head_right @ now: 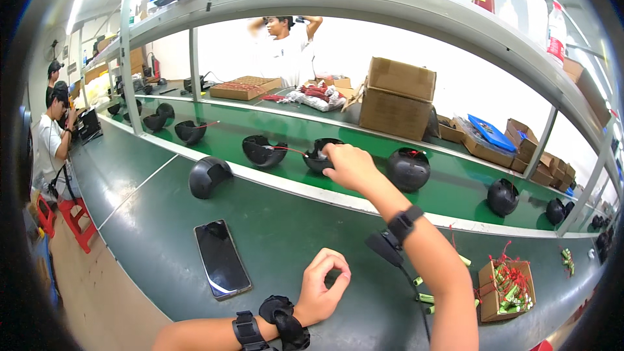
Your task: Insert battery units into plastic electronic housings on an assembly line.
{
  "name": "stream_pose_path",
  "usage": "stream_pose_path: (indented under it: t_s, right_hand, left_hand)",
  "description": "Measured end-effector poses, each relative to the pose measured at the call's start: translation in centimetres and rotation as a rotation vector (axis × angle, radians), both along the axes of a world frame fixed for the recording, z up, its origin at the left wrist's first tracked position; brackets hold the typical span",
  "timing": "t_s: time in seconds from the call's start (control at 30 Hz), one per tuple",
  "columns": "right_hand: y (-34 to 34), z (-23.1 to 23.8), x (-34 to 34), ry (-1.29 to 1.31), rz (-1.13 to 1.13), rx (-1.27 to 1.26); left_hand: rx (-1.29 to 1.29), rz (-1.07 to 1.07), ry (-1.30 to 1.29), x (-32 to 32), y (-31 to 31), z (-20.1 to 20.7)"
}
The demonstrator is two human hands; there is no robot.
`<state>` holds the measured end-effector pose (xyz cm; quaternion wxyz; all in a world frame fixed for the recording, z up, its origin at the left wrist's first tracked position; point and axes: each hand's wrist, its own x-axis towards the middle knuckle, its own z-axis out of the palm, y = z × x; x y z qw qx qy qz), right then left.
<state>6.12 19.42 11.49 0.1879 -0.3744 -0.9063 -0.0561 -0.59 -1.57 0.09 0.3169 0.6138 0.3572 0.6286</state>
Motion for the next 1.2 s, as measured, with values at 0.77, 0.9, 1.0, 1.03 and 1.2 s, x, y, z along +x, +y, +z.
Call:
stream_pose_path:
  t_s: [0.77, 0.9, 1.0, 1.03, 1.2]
  right_hand:
    - [0.1, -5.5, -0.5, 1.160, -0.053, -1.783]
    - [-1.3, -6.8, -0.6, 0.271, -0.205, -0.737]
    - [-1.5, -5.2, -1.4, 0.241, -0.028, -0.105]
    - [-0.8, -4.4, -2.1, 0.241, -0.031, -0.109]
    - [3.4, -3.2, -6.7, 0.112, 0.164, 0.213]
  left_hand:
    - [0.132, 0.117, -0.007, 0.7, -0.4, 0.3]
    - [0.075, 0.095, -0.042, 0.8, -0.4, 0.7]
    - [0.076, 0.118, -0.042, 0.6, -0.3, 0.5]
    - [0.076, 0.128, -0.036, 0.6, -0.3, 0.5]
    - [0.070, 0.146, -0.069, 0.6, -0.3, 0.6]
